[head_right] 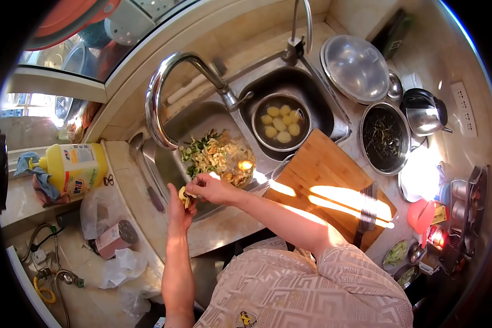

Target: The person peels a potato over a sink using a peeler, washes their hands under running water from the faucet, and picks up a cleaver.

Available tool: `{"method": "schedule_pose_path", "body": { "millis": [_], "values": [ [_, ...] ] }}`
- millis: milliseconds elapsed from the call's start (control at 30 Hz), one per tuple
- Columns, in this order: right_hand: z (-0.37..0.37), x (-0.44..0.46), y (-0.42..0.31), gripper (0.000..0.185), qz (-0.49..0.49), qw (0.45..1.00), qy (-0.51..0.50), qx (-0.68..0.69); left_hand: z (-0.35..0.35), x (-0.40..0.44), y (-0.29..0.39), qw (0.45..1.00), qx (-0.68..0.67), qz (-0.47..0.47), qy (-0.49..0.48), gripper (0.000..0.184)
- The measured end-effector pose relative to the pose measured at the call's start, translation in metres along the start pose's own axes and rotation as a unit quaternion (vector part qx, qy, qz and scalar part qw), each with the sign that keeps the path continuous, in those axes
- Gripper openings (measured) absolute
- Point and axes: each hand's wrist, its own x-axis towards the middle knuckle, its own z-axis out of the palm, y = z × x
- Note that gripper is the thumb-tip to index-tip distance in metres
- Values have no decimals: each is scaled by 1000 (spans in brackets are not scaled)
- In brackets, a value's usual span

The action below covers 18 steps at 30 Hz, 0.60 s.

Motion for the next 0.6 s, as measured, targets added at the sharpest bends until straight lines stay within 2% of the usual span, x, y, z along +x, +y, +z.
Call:
{"method": "schedule_pose_path", "body": {
  "millis": [100, 167, 200, 233, 267, 333, 400, 433, 500, 533, 600],
  "values": [
    [-4, 8, 6, 28, 0, 999, -30, -15, 3, -1, 3, 996, 77, 10, 30, 52],
    [-5, 13, 10, 27, 8, 999, -46, -13, -1, 1, 3, 996, 79, 1, -33, 50],
    [-5, 17, 15, 25, 25, 996, -22, 82, -5, 2, 4, 996, 79, 0, -33, 50],
    [-6, 18, 17, 23, 42, 984, 2, 175, -10, 2, 4, 995, 24, -29, -93, 49],
    [-6, 19, 18, 23, 41, 984, 1, 174, -13, 2, 4, 986, -33, -57, -153, 48],
    [-3, 19, 20, 23, 27, 982, 37, 183, -16, 4, 5, 986, -50, -44, -152, 47],
    [-1, 15, 22, 23, -2, 987, 34, 156, -15, 4, 2, 990, -87, -39, -104, 50],
    [2, 8, 14, 23, -44, 992, 3, 120, -9, 1, 1, 990, -87, -40, -103, 50],
    [4, 10, 20, 24, -123, 991, -41, 33, 6, -3, 2, 997, -65, -25, -30, 52],
    [5, 11, 20, 24, -123, 991, -41, 34, 6, -3, 1, 997, -64, -25, -31, 52],
    [4, 12, 20, 25, -191, 977, 15, -98, 7, -2, -2, 999, 31, 42, 12, 53]
  ]
}}
